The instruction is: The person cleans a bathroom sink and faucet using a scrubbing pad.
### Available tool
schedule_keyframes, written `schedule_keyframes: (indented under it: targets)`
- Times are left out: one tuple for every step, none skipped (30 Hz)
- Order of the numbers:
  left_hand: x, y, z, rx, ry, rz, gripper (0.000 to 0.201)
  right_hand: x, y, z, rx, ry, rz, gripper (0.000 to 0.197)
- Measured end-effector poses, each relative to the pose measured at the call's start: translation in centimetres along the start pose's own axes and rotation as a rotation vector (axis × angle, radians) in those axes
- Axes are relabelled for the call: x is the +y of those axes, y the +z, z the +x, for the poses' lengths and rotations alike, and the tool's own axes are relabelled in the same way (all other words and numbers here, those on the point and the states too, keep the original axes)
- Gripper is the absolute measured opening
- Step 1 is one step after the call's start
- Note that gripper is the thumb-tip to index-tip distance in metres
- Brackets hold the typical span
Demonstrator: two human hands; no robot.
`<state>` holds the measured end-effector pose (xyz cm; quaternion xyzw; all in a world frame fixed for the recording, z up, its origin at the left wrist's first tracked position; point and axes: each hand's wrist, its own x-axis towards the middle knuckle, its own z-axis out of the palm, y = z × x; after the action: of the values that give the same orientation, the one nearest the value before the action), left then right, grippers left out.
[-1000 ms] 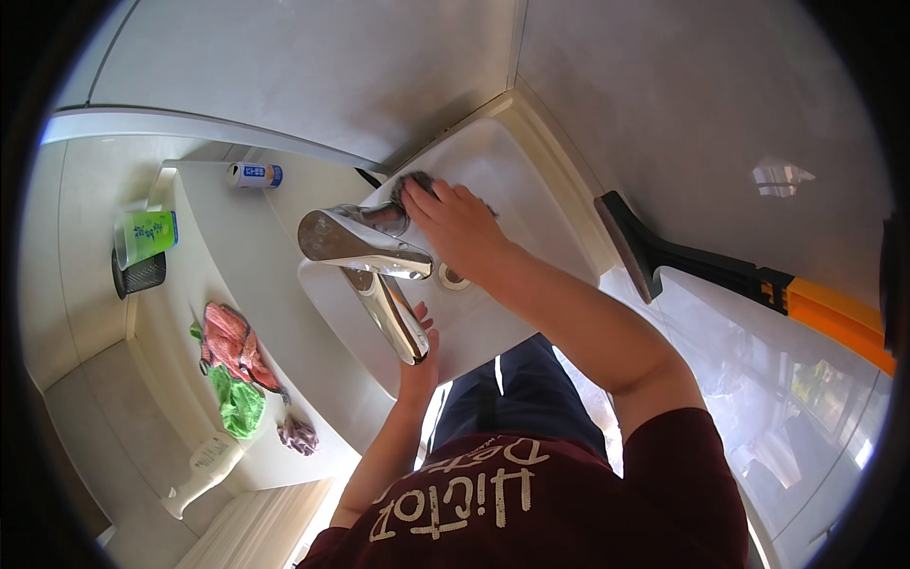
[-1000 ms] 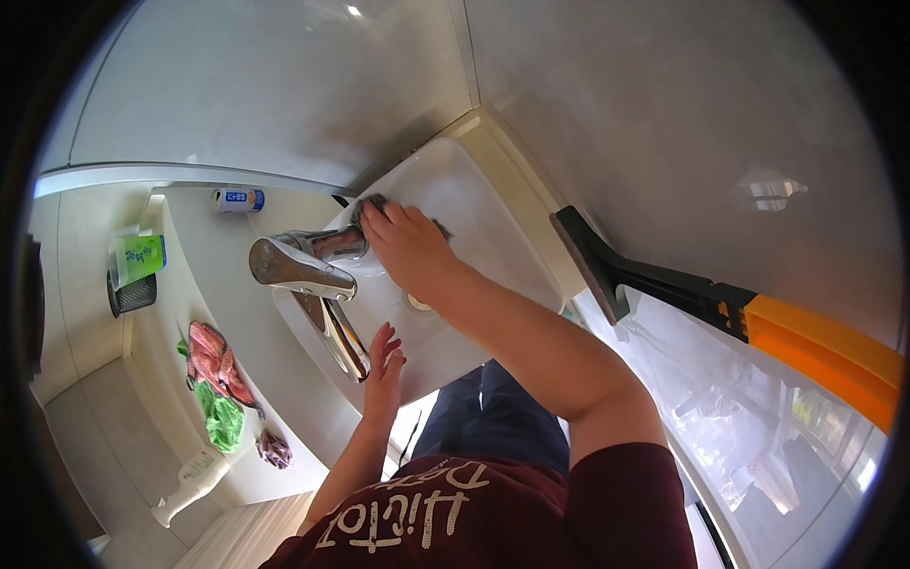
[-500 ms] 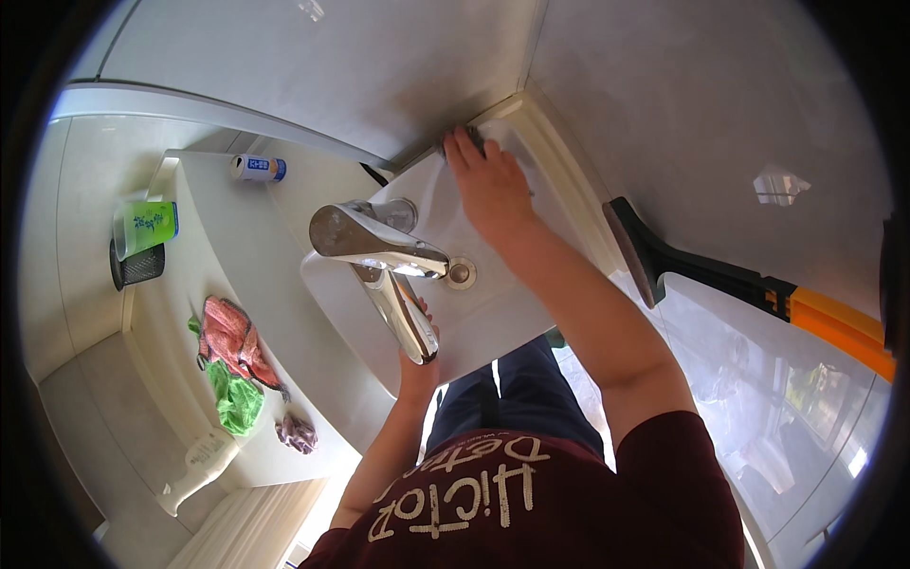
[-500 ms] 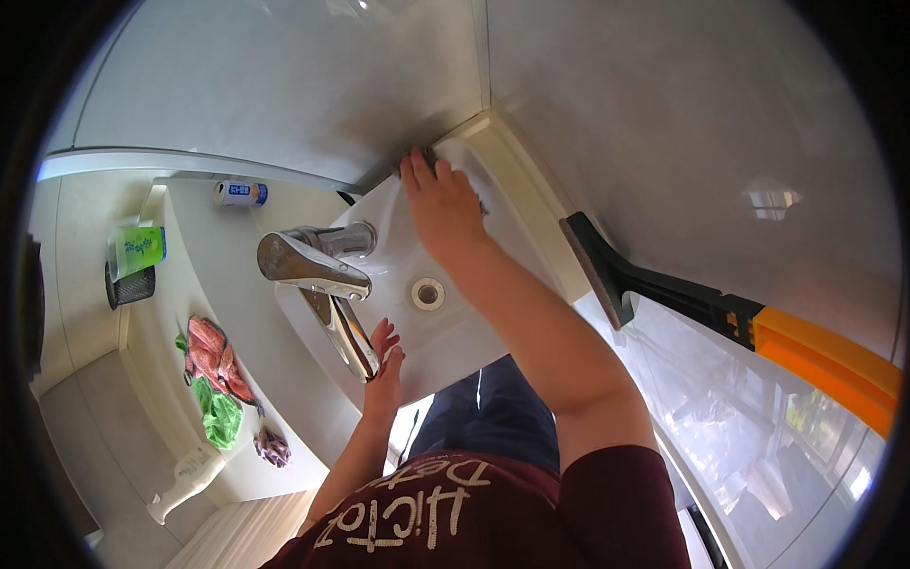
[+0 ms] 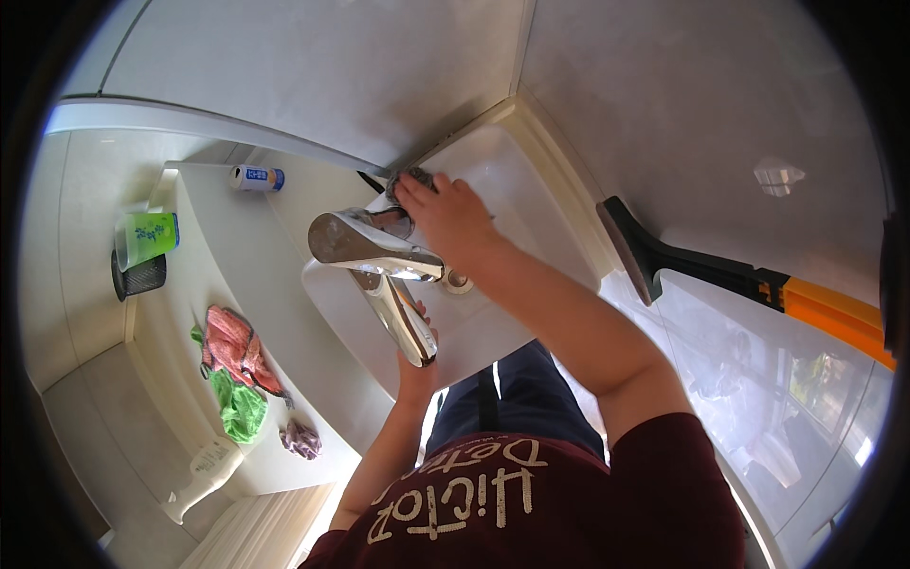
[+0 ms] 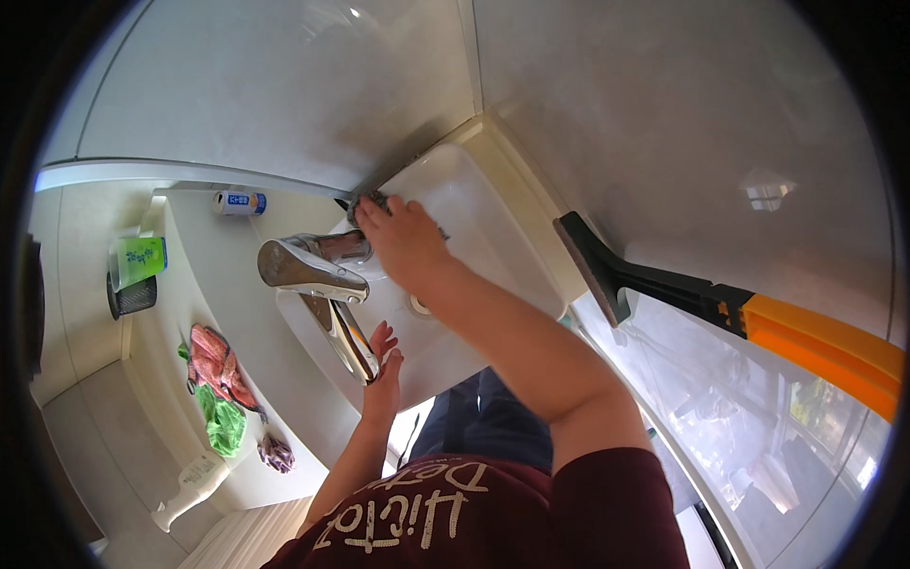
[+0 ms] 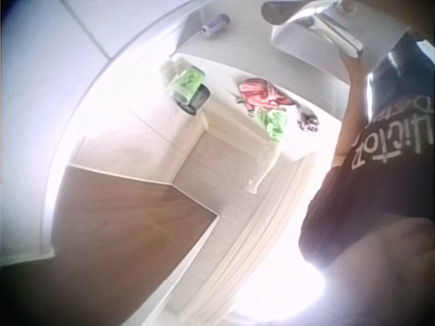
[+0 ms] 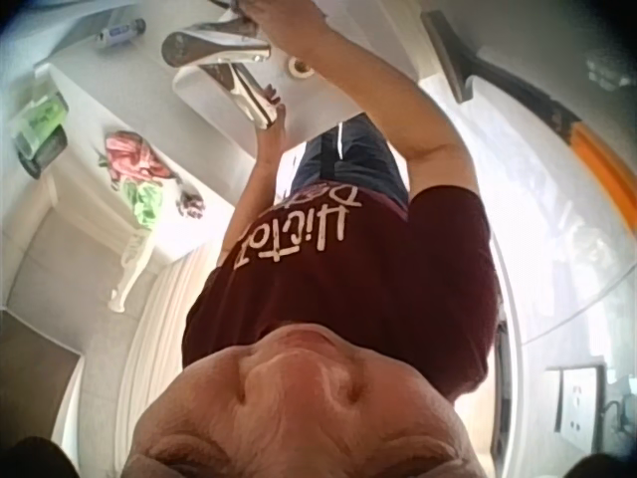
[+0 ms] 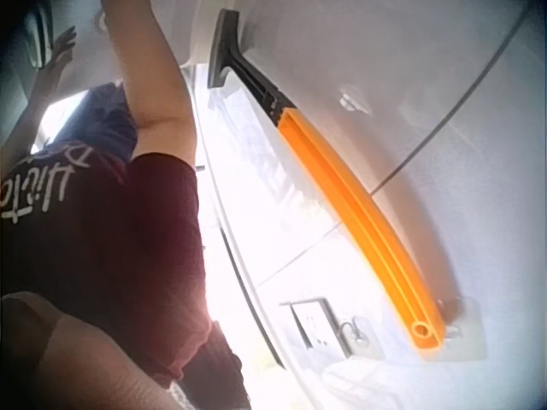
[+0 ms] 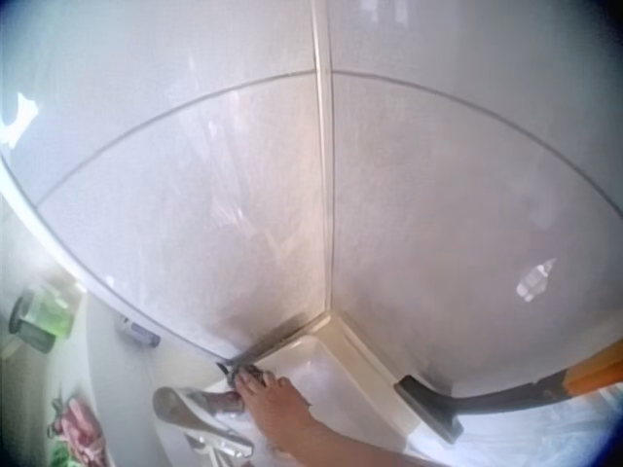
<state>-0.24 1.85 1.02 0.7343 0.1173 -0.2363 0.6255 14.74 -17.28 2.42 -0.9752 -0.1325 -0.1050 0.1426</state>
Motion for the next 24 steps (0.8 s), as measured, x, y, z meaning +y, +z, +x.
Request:
schedule_keyframes:
  targets:
    - [0.2,0.0,-0.2,0.005,0.011,0.004,0.056,1.1,-0.5,0.0,-0.037,0.023,0.005,0.047]
    - [0.5,-0.2,-0.3,-0.014,-0.02,0.062,0.055,2.2,-1.5,0.1,-0.064,0.096,-0.012,0.046]
    - [0.7,-0.7,-0.3,-0.032,-0.051,0.12,0.055,3.2,-2.5,0.2,-0.091,0.168,-0.029,0.045]
    - [1.0,-0.8,-0.3,-0.05,-0.076,0.175,0.055,3.7,-3.3,0.4,-0.113,0.239,-0.05,0.044]
    - [0.9,-0.9,-0.2,-0.029,-0.092,0.122,0.054,2.8,-2.0,0.3,-0.042,0.258,-0.083,0.044]
    - [0.7,-0.9,-0.2,-0.03,-0.06,0.12,0.054,1.6,-0.6,0.4,-0.051,0.199,-0.061,0.045]
    - [0.1,-1.1,-0.2,-0.025,-0.032,0.118,0.053,0.2,0.8,0.5,-0.062,0.135,-0.034,0.047]
    - [0.5,-1.1,-0.2,-0.026,-0.007,0.12,0.053,-0.8,1.1,0.6,-0.075,0.078,-0.007,0.048]
    - [0.9,-0.9,-0.3,-0.014,0.02,0.179,0.052,-0.7,1.2,0.3,-0.026,0.043,-0.012,0.047]
    - [0.8,-1.2,-0.3,0.005,0.058,0.231,0.052,0.0,0.7,0.4,-0.077,0.071,-0.009,0.046]
    - [0.7,-1.3,-0.1,0.017,0.1,0.28,0.052,1.8,-0.2,0.8,-0.128,0.103,-0.014,0.044]
    - [0.7,-1.3,0.1,0.029,0.142,0.331,0.052,3.5,-1.3,1.2,-0.178,0.136,-0.017,0.042]
    - [1.3,-1.1,0.3,0.054,0.18,0.375,0.051,4.9,-3.3,1.5,-0.134,0.213,-0.076,0.041]
    - [2.2,-0.9,0.5,0.078,0.218,0.419,0.051,4.6,-2.7,1.1,-0.117,0.228,-0.057,0.044]
    - [2.7,-0.6,0.7,0.102,0.257,0.463,0.05,3.6,-1.8,0.6,-0.1,0.244,-0.038,0.047]
    - [2.8,-0.7,1.2,0.14,0.3,0.523,0.051,2.6,-1.4,0.5,-0.075,0.258,-0.02,0.05]
    - [2.5,-1.1,1.6,0.177,0.335,0.584,0.052,1.1,-1.5,0.0,-0.188,0.196,0.095,0.056]
    - [2.0,-1.6,2.6,0.202,0.368,0.648,0.053,-0.4,-1.9,-1.1,-0.224,0.072,-0.025,0.065]
    - [1.8,-2.3,3.4,0.232,0.4,0.714,0.055,-0.7,-2.5,-1.5,-0.217,0.081,0.0,0.068]
    - [1.8,-2.7,4.4,0.26,0.432,0.779,0.057,-0.5,-2.8,-2.0,-0.21,0.09,0.023,0.072]
    - [1.8,-2.9,5.6,0.305,0.521,0.821,0.056,-0.4,-2.9,-2.7,-0.216,0.079,0.004,0.071]
    - [2.2,-3.1,6.9,0.349,0.614,0.861,0.055,-0.1,-3.0,-3.3,-0.221,0.069,-0.016,0.069]
    - [2.4,-4.0,8.2,0.256,0.525,0.662,0.053,0.0,-3.1,-3.2,-0.216,0.047,-0.031,0.068]
    - [2.3,-5.0,9.6,0.163,0.434,0.463,0.051,0.0,-3.1,-2.8,-0.174,0.019,-0.027,0.067]
